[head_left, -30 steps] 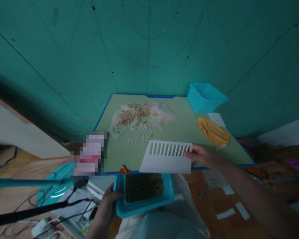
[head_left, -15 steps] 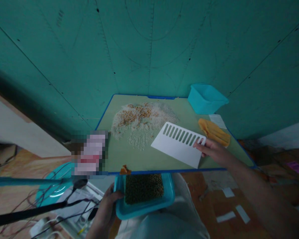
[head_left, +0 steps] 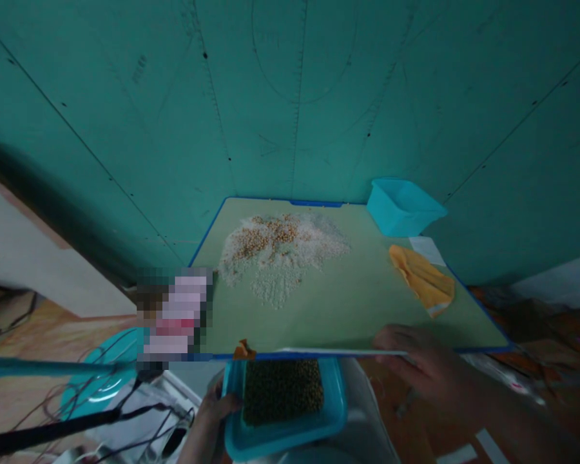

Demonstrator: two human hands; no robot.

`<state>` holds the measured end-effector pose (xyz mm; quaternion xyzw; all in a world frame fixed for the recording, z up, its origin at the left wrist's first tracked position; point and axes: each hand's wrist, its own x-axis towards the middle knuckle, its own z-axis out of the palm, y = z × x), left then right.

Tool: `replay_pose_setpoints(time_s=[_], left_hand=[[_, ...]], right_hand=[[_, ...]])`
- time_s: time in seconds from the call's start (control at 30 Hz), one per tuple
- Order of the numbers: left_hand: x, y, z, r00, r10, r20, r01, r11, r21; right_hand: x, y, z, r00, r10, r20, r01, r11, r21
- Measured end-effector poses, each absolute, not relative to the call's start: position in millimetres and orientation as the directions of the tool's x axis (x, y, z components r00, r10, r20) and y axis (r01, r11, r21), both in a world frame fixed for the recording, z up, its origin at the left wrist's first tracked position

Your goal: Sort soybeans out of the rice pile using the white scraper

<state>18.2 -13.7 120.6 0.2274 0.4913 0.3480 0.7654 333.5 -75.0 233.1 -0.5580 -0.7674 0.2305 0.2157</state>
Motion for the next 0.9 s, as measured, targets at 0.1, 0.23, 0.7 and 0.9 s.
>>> replay_pose_setpoints(time_s=[0.1, 0.23, 0.7, 0.9], left_hand=[[17, -13, 119, 0.308, 0.759, -0.574, -0.313, 0.65, 0.692], [19, -14, 124, 0.302, 0.757, -0.58, -0.341, 0.654, 0.676], [25, -10, 128, 0.331, 0.747, -0.577, -0.346, 0.665, 0.662], [24, -10, 126, 0.348, 0.746, -0.567, -0.33, 0.664, 0.671]], right_hand=[[332, -75, 235, -0.304, 0.948, 0.088, 0.769, 0.299, -0.564], [330, -72, 238, -0.293, 0.952, 0.085, 0.792, 0.292, -0.536], [327, -78, 236, -0.274, 0.957, 0.1, 0.787, 0.283, -0.549], [327, -73, 237, -0.319, 0.941, 0.111, 0.804, 0.33, -0.495]])
